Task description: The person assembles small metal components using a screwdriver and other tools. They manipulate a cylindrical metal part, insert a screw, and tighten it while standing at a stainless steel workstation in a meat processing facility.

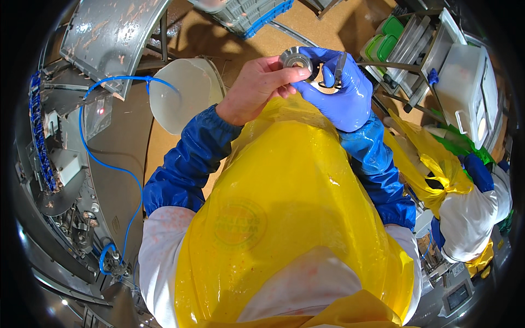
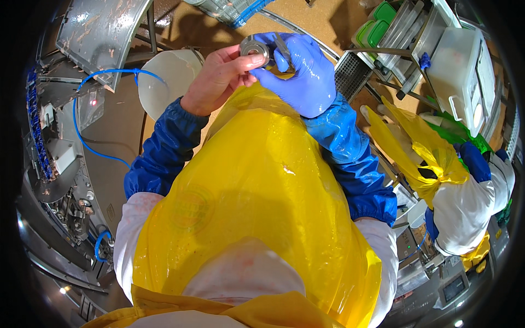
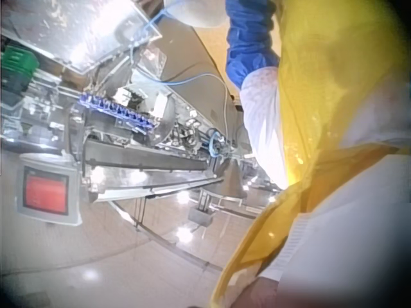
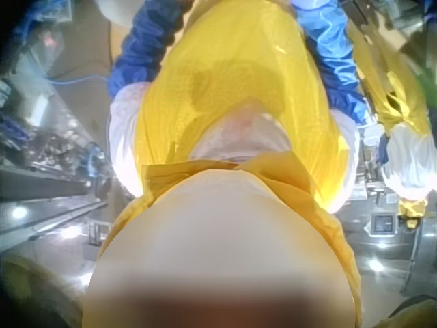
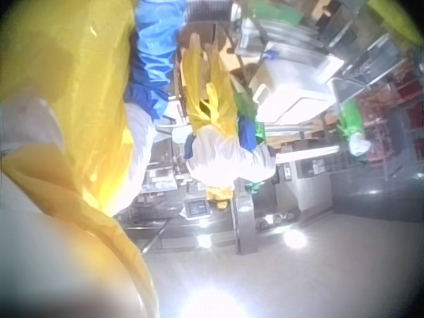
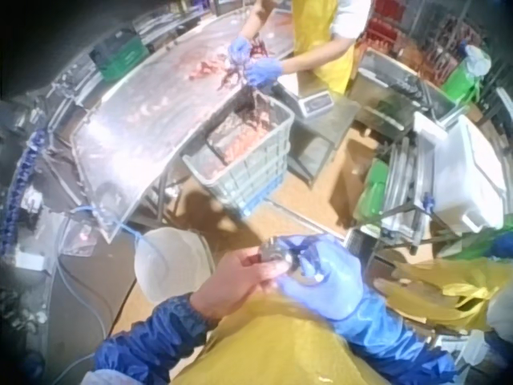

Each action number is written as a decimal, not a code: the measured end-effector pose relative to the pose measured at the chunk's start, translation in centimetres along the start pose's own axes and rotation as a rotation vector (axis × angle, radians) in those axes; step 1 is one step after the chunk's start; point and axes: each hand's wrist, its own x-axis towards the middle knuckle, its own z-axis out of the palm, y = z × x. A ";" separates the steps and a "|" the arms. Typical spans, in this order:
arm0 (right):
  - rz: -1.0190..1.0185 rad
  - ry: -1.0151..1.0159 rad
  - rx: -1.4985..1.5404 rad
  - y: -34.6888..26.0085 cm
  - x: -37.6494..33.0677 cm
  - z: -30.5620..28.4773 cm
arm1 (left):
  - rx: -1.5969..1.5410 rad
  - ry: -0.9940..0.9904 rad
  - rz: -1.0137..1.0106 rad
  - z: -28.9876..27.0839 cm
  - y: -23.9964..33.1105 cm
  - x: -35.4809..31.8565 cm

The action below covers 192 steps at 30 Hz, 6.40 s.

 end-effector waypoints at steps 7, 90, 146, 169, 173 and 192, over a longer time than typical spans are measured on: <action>0.070 0.008 0.230 1.0 -0.4 0.3 | -0.046 -0.017 -0.004 0.2 0.0 -0.3; 0.093 -0.269 0.271 1.5 -1.4 -1.1 | -0.567 -0.255 -0.039 1.7 -3.2 -1.0; 1.154 -0.853 1.216 -0.1 -1.4 -2.1 | 0.715 -0.067 1.538 -0.8 -2.4 5.4; 0.178 -0.302 -0.365 -3.0 -3.0 -2.2 | 1.108 -0.075 1.390 1.3 0.8 3.8; 0.548 -0.414 0.370 -1.6 -3.4 -1.7 | 0.771 -0.180 1.363 -0.5 -2.3 4.3; 0.727 -0.084 0.397 9.2 -2.6 -3.3 | 0.054 0.359 0.222 -14.4 -7.5 0.7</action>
